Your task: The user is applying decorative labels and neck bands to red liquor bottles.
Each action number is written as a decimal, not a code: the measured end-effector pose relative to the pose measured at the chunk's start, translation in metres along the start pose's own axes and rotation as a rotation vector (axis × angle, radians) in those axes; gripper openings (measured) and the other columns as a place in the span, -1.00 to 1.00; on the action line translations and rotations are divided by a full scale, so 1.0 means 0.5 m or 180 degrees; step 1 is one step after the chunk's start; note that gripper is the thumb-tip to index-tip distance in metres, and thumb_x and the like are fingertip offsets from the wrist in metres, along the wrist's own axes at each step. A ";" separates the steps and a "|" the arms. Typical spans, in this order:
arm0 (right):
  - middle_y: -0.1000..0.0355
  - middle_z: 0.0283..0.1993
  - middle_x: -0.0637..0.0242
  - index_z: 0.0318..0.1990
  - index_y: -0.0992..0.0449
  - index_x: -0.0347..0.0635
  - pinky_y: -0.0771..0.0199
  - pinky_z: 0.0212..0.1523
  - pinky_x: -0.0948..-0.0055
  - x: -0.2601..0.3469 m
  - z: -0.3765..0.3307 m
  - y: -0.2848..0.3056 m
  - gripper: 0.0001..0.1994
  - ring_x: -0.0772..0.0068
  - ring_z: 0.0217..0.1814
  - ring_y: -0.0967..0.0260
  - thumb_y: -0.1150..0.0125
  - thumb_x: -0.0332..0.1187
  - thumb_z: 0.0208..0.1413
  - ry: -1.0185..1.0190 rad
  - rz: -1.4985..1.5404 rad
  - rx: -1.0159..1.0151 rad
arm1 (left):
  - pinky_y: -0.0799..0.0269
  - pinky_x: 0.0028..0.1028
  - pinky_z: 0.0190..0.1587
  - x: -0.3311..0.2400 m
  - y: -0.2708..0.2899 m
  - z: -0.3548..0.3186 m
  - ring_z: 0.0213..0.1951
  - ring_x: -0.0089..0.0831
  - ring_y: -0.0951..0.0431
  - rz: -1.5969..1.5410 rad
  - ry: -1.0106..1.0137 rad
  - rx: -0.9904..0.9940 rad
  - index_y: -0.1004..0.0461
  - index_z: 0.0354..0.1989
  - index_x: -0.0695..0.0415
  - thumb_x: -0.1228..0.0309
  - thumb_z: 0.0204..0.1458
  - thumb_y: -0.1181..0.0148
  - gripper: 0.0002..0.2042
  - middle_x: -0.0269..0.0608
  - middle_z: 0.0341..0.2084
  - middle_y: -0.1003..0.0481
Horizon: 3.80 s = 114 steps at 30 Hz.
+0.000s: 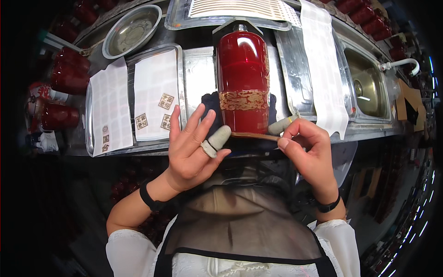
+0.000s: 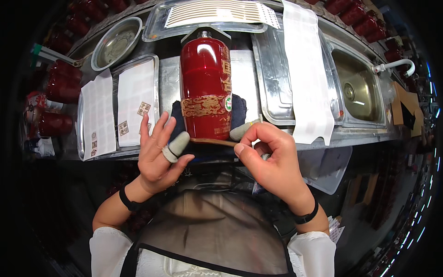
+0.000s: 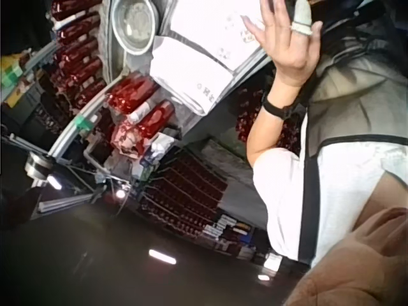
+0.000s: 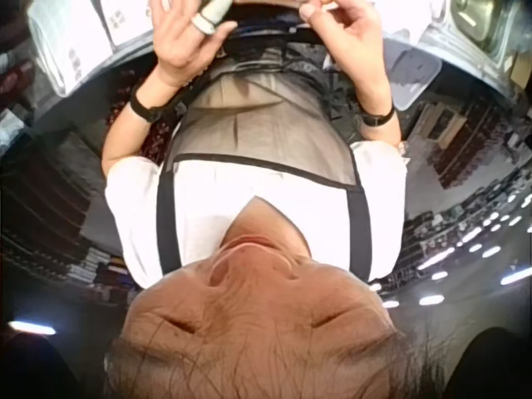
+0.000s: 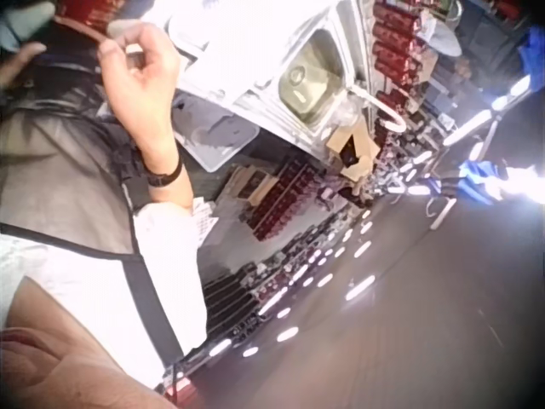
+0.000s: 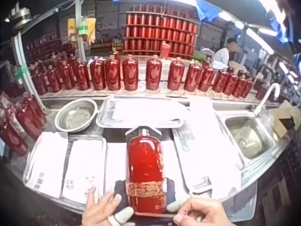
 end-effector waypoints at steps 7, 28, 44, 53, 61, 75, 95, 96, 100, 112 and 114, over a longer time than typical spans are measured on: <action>-0.37 -0.44 0.51 -0.44 -0.44 -0.29 -0.29 -0.43 0.70 -0.020 0.016 0.005 -0.90 0.80 -0.43 -0.26 -0.22 -0.55 0.08 -0.0032 -0.0067 -0.0064 | 0.14 0.34 0.36 -0.008 -0.004 0.009 0.33 0.22 -0.32 0.0205 -0.0193 0.0171 -0.58 0.07 0.17 0.38 -0.06 -0.45 -0.55 0.23 0.28 -0.36; -0.43 -0.41 0.50 -0.40 -0.49 -0.29 -0.29 -0.45 0.70 -0.048 0.030 -0.012 -0.93 0.82 -0.43 -0.27 -0.27 -0.52 0.07 -0.0022 -0.0144 -0.0095 | -0.06 0.25 0.34 -0.025 -0.037 0.090 0.29 0.12 -0.40 0.0175 -0.0207 -0.0332 -0.47 0.19 0.28 0.38 -0.17 -0.52 -0.34 0.14 0.21 -0.44; -0.42 -0.43 0.47 -0.42 -0.48 -0.31 -0.33 -0.41 0.68 -0.028 0.023 -0.001 -0.92 0.77 -0.42 -0.30 -0.24 -0.52 0.06 0.0044 -0.0151 -0.0115 | 0.09 0.35 0.34 -0.016 -0.003 0.025 0.30 0.22 -0.36 0.0385 -0.0304 0.0146 -0.61 0.04 0.10 0.41 -0.12 -0.47 -0.54 0.21 0.27 -0.36; -0.41 -0.42 0.50 -0.40 -0.48 -0.31 -0.30 -0.42 0.70 -0.049 0.033 -0.005 -0.93 0.81 -0.42 -0.27 -0.24 -0.52 0.08 0.0073 -0.0120 -0.0031 | -0.02 0.38 0.27 -0.034 -0.011 0.083 0.22 0.18 -0.45 0.0652 -0.0694 0.0050 -0.66 -0.16 -0.03 0.37 -0.10 -0.39 -0.74 0.10 0.19 -0.46; -0.45 -0.39 0.48 -0.39 -0.50 -0.30 -0.33 -0.42 0.68 -0.044 0.038 -0.015 -0.94 0.78 -0.39 -0.31 -0.25 -0.52 0.07 0.0080 -0.0131 -0.0003 | -0.07 0.24 0.34 -0.017 -0.035 0.080 0.27 0.09 -0.43 0.0152 -0.0237 -0.0341 -0.52 0.14 0.26 0.43 -0.18 -0.52 -0.40 0.06 0.17 -0.49; -0.45 -0.41 0.47 -0.41 -0.50 -0.30 -0.35 -0.36 0.67 -0.044 0.032 0.003 -0.94 0.76 -0.36 -0.33 -0.24 -0.51 0.07 -0.0070 -0.0075 -0.0039 | 0.09 0.35 0.34 -0.006 -0.009 0.006 0.31 0.22 -0.34 0.0240 -0.0198 0.0139 -0.59 0.03 0.18 0.39 -0.07 -0.47 -0.57 0.19 0.27 -0.37; -0.45 -0.38 0.48 -0.39 -0.50 -0.30 -0.27 -0.44 0.70 -0.048 0.037 -0.010 -0.95 0.81 -0.42 -0.26 -0.23 -0.51 0.06 -0.0023 -0.0009 0.0049 | 0.03 0.25 0.38 -0.017 -0.031 0.080 0.28 0.13 -0.40 0.0143 -0.0101 -0.0233 -0.50 0.18 0.26 0.36 -0.14 -0.51 -0.37 0.12 0.20 -0.45; -0.45 -0.38 0.48 -0.39 -0.50 -0.30 -0.27 -0.44 0.70 -0.046 0.034 -0.009 -0.95 0.81 -0.42 -0.26 -0.23 -0.51 0.06 -0.0025 0.0000 0.0045 | 0.04 0.25 0.38 -0.014 -0.029 0.075 0.29 0.14 -0.39 0.0067 -0.0054 -0.0226 -0.49 0.18 0.28 0.35 -0.11 -0.51 -0.38 0.15 0.21 -0.44; -0.44 -0.40 0.47 -0.40 -0.50 -0.30 -0.29 -0.42 0.68 -0.050 0.033 -0.001 -0.95 0.78 -0.41 -0.28 -0.22 -0.51 0.05 0.0077 -0.0034 -0.0032 | 0.06 0.29 0.37 -0.010 -0.005 0.041 0.29 0.20 -0.37 0.0017 -0.0060 -0.0035 -0.51 0.14 0.30 0.35 -0.05 -0.48 -0.45 0.20 0.23 -0.41; -0.44 -0.43 0.46 -0.41 -0.49 -0.30 -0.33 -0.39 0.66 -0.044 0.031 0.005 -0.95 0.75 -0.38 -0.32 -0.21 -0.52 0.04 0.0003 -0.0065 -0.0081 | 0.14 0.36 0.34 -0.007 -0.012 0.007 0.31 0.25 -0.33 0.0261 -0.0218 0.0132 -0.61 0.00 0.17 0.41 -0.07 -0.46 -0.60 0.22 0.28 -0.35; -0.45 -0.42 0.46 -0.42 -0.49 -0.30 -0.33 -0.38 0.66 -0.049 0.032 0.003 -0.95 0.75 -0.37 -0.33 -0.21 -0.52 0.04 0.0029 -0.0070 -0.0068 | 0.14 0.36 0.34 -0.011 -0.011 0.019 0.31 0.25 -0.34 0.0299 -0.0287 0.0120 -0.62 0.00 0.14 0.41 -0.09 -0.46 -0.59 0.21 0.28 -0.36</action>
Point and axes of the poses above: each hand's wrist, its own z-axis towards the middle knuckle, its own y-axis out of the back of the hand, x = y × z, the point moved 1 cm from there along z, towards the middle knuckle
